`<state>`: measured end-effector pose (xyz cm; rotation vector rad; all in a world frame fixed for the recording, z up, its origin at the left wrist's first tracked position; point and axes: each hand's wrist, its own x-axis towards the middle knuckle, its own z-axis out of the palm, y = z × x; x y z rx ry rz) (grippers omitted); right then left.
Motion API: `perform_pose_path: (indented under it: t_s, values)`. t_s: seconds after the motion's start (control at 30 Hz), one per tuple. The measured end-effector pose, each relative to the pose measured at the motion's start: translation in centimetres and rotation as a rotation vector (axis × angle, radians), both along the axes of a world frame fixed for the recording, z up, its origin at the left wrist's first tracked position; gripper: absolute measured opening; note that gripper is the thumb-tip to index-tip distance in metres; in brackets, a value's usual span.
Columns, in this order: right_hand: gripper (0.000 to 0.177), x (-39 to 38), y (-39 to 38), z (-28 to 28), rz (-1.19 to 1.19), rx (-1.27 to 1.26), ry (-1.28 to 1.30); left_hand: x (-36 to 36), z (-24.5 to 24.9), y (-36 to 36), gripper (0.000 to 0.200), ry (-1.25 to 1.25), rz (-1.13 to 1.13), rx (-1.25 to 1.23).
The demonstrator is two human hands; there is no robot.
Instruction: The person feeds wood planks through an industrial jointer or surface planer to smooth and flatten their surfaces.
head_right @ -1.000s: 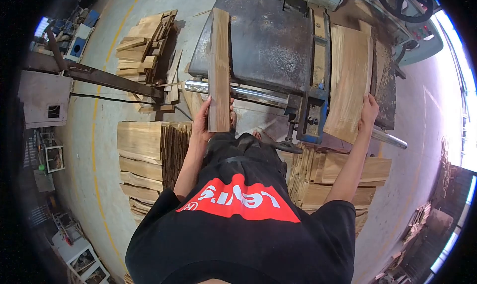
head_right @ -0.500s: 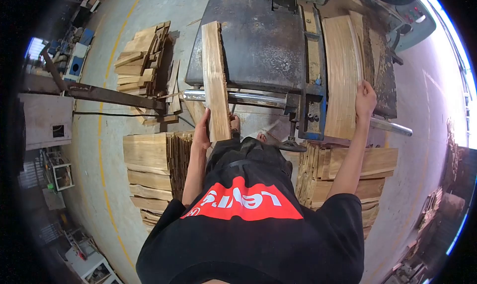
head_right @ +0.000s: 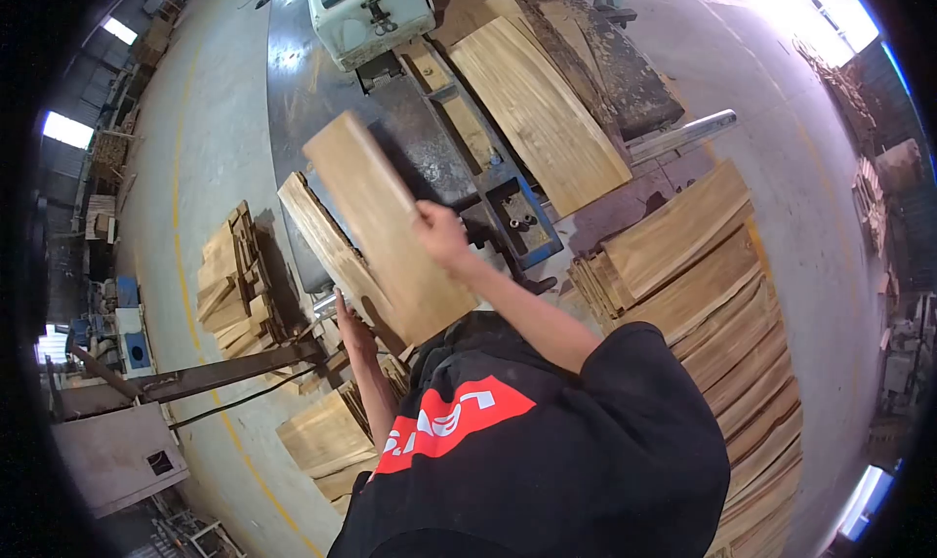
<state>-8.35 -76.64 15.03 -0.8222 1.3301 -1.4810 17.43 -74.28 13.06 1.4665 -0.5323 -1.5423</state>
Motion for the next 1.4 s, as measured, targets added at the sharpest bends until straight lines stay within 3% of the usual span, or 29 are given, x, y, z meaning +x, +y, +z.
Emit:
perform_pose_path:
  t_s: [0.03, 0.17, 0.2, 0.27, 0.37, 0.4, 0.43, 0.47, 0.53, 0.57, 0.6, 0.63, 0.67, 0.7, 0.8, 0.83, 0.93, 0.97, 1.03, 1.07, 1.1, 1.2, 1.23, 1.3, 1.4]
  values:
    - [0.029, 1.7, 0.3, 0.5, 0.047, -0.018, 0.121, 2.3, -2.4, -0.5, 0.081, -0.031, -0.076, 0.128]
    - [0.04, 5.0, 0.3, -0.2, 0.213, -0.096, 0.555, 1.1, 0.6, 0.5, 0.073, 0.193, -0.09, 0.119]
    - [0.051, 4.8, 0.4, 0.8, 0.202, -0.066, 0.646, -1.9, 2.6, 1.1, 0.07, 0.154, 0.1, 0.017]
    - [0.051, 3.1, -0.3, 2.8, 0.05, -0.083, 0.833, -0.3, 0.4, 1.3, 0.06, 0.044, 0.11, -0.056]
    - [0.05, -4.9, -1.1, 6.7, -0.201, -0.308, 0.98, 1.3, 0.8, 2.5, 0.054, -0.167, 0.1, -0.061]
    - [0.062, -8.7, -0.7, 8.0, -0.155, -0.188, 1.099, 1.7, 1.1, 2.8, 0.054, -0.142, 0.117, -0.052]
    - [0.059, -11.9, -0.4, 6.9, -0.322, -0.098, 1.104, 2.4, 1.5, 3.3, 0.053, -0.12, 0.139, -0.041]
    - [0.048, -15.9, 0.7, 6.4, -0.559, -0.111, 1.549, 3.5, 1.6, 4.2, 0.052, -0.102, 0.169, -0.027]
    - [0.053, -22.5, 4.2, 8.2, -0.424, 0.236, 1.598, 5.8, 0.3, 5.3, 0.053, -0.108, 0.268, -0.015]
    - [0.055, -25.0, 5.5, 8.0, -0.477, 0.507, 1.701, 7.1, -0.3, 5.7, 0.054, -0.139, 0.314, -0.013]
    - [0.061, -31.3, 7.7, 2.6, -0.535, 0.36, 1.818, 8.5, -0.8, 5.9, 0.054, -0.169, 0.358, -0.009]
    - [0.065, -31.5, 9.0, 3.9, -0.39, 0.675, 1.557, 10.1, -1.2, 6.0, 0.054, -0.222, 0.432, -0.039]
    - [0.065, -32.9, 10.1, 3.5, -0.281, 0.667, 1.237, 11.4, -1.6, 5.9, 0.055, -0.273, 0.498, -0.067]
    - [0.062, -33.2, 11.1, 2.5, -0.363, 0.571, 1.208, 12.3, -2.3, 5.6, 0.055, -0.318, 0.553, -0.093]
    - [0.061, -33.8, 11.6, -1.3, -0.534, 0.448, 0.976, 18.3, -6.0, 5.6, 0.057, -0.895, 0.437, 0.115]
    - [0.061, -33.4, 11.2, -1.3, -0.583, 0.437, 0.872, 18.8, -5.2, 5.6, 0.057, -0.877, 0.452, 0.139]
    - [0.062, -31.8, 9.5, 0.8, -0.593, 0.691, 1.143, 22.3, -8.8, 6.4, 0.055, -0.996, 0.255, 0.453]
    - [0.061, -31.2, 8.9, 1.4, -0.562, 0.811, 1.155, 23.8, -12.7, 6.9, 0.045, -0.849, 0.323, 0.468]
    - [0.059, -30.8, 7.5, 3.2, -0.489, 1.051, 1.19, 24.0, -19.5, 8.0, 0.042, -0.321, 0.554, 0.251]
    - [0.057, -30.4, 7.2, 3.9, -0.477, 1.024, 1.192, 23.9, -21.2, 7.9, 0.043, -0.053, 0.666, 0.137]
    - [0.054, -29.9, 7.3, 4.5, -0.461, 0.995, 1.196, 23.5, -20.7, 6.9, 0.048, 0.005, 0.694, 0.325]
    - [0.046, -29.9, 7.8, 5.5, -0.467, 0.818, 1.122, 22.4, -26.6, 6.7, 0.045, 0.167, 0.712, 0.136]
    - [0.044, -29.2, 7.8, 6.8, -0.441, 0.805, 1.101, 22.4, -27.6, 6.2, 0.042, 0.204, 0.706, 0.241]
    - [0.045, -29.3, 7.7, 9.2, -0.312, 0.773, 1.044, 22.0, -28.5, 4.8, 0.045, 0.08, 0.716, 0.469]
    - [0.053, -31.2, 6.0, 11.6, -0.182, 0.826, 0.983, 23.5, -27.9, 2.7, 0.051, -0.068, 0.511, 0.617]
